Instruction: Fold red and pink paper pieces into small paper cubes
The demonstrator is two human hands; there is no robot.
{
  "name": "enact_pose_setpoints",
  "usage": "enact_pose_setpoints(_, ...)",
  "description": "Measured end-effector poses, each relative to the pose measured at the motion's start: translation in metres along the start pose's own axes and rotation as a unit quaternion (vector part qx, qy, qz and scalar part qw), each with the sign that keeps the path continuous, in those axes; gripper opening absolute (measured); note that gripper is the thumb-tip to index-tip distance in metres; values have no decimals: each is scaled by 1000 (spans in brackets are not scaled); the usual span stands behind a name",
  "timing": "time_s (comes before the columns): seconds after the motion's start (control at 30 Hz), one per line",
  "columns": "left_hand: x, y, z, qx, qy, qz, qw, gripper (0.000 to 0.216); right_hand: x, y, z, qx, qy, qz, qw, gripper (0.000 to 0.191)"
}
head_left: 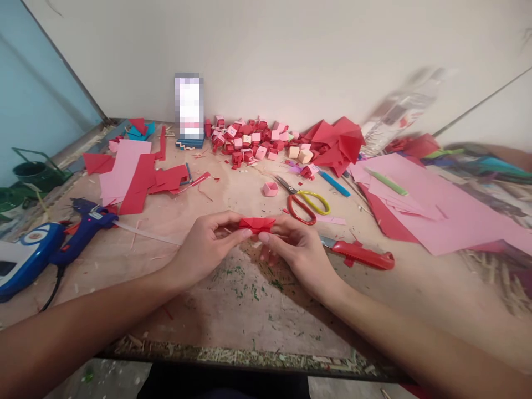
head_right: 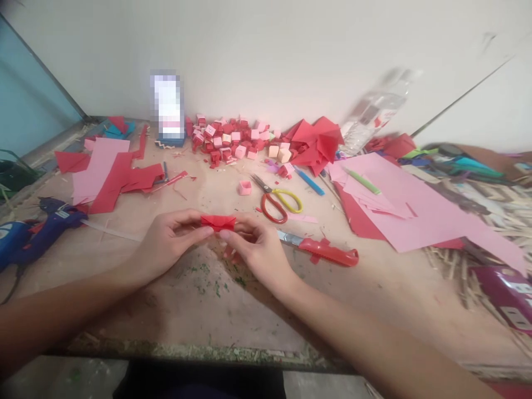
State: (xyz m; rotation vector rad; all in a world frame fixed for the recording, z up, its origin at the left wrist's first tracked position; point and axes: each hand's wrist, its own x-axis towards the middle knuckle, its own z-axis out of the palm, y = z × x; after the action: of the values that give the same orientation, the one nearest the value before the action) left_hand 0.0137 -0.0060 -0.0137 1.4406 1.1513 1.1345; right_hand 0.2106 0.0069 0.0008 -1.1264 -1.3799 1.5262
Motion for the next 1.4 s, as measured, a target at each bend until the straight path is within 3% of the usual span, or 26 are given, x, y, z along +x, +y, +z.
enact_pose_setpoints(0.2, 1, 2, 0, 1, -3, -13, 1000, 11, 0, -1, 0, -34, 1, -5, 999, 24)
enact_pose_setpoints(0.37, 2, 6, 0, 25, -20, -40, 999, 24, 0, 0, 0, -36, 8, -12, 999, 23)
enact_pose_setpoints(0.63, 2, 7, 0, 0, -18, -49, 999, 21, 1, 3, -1, -31, 15, -9, 999, 26)
enact_pose_setpoints(0.73, 2, 5, 0, -14, 16, -50, 999, 15, 2, 5, -3, -7, 19, -6, 1000, 27)
enact_pose_setpoints(0.87, 1, 3, -2, 5, 72, -1, 997, 14, 3, 5, -4, 28, 19, -5, 999, 24)
enact_pose_setpoints(1.17, 4, 4, -1, 1, 48, 27, 998, 10, 2, 2, -1, 26, 28, -13, 999, 22)
enact_pose_setpoints(1.4, 7, -2, -2, -31, 18, -17, 999, 14, 1, 3, -1, 7, 28, -22, 999, 19)
